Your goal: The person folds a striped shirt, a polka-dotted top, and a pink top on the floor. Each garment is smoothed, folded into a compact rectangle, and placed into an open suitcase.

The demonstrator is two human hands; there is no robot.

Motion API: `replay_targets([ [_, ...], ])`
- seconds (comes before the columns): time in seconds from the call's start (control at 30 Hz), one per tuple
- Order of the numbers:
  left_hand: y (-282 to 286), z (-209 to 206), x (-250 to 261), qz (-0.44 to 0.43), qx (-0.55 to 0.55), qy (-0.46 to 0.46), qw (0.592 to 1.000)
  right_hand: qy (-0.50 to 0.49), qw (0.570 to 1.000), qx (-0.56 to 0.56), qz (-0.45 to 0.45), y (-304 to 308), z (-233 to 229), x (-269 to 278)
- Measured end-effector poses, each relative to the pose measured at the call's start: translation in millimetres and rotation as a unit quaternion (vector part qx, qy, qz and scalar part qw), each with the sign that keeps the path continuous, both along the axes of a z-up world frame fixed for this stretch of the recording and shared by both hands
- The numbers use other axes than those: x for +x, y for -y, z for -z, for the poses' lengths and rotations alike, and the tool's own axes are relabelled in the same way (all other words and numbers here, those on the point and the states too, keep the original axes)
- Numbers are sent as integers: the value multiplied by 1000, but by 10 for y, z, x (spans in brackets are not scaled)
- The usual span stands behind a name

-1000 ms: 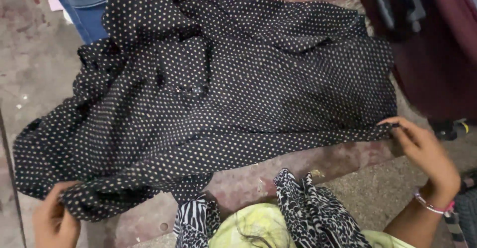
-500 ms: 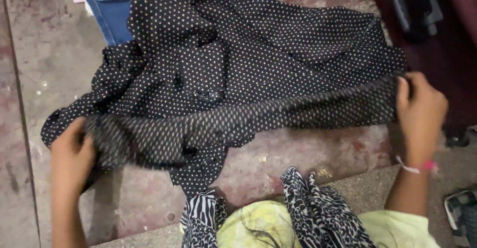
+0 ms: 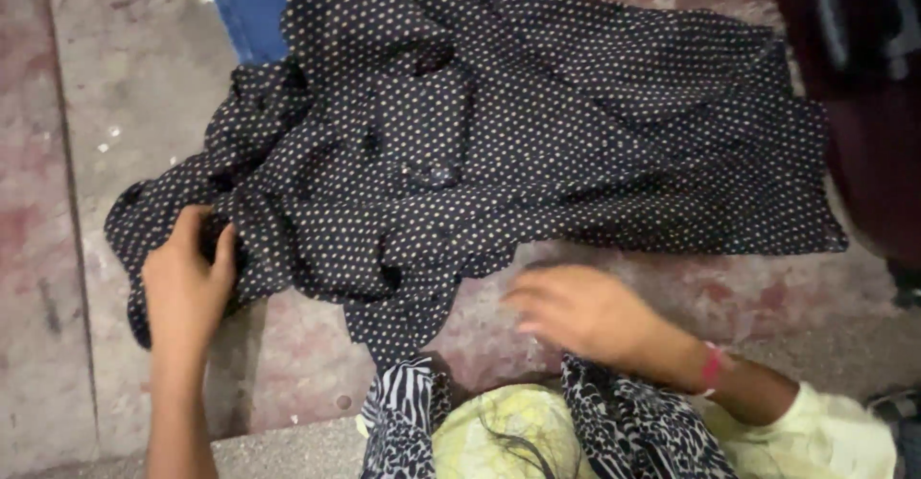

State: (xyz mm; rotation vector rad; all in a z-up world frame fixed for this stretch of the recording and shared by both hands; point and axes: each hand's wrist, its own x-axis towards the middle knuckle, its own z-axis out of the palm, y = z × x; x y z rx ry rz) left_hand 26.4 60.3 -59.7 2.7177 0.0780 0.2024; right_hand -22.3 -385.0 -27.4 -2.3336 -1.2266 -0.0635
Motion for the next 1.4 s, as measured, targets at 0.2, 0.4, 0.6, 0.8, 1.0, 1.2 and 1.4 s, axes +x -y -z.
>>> replay_targets([
  [0.2, -3, 135, 17, -49, -60, 3, 997, 116, 970, -129, -171, -535, 107, 117],
  [0.4, -14, 269, -30, -29, -46, 73, 996, 92, 974, -104, -177, -830, 104, 292],
  [0.6, -26, 334, -70, 9, -25, 43, 999, -98, 989, 37, -108, -413, -413, 214],
  [0.8, -251, 340, 26, 115, 64, 145, 981, -60, 975, 208, 58, 20, -708, 261],
  [1.0, -468, 287, 218, 127, 101, 163, 973, -104, 918, 294, 245, 450, -342, 914],
  [1.2, -354, 169, 56, 64, 15, 116, 991, -186, 872, 349, 287, 1251, -123, 1683],
  [1.4, -346, -134, 30, -44, -59, -79, 994, -269, 859, 346, 264, 1913, -62, 2039],
])
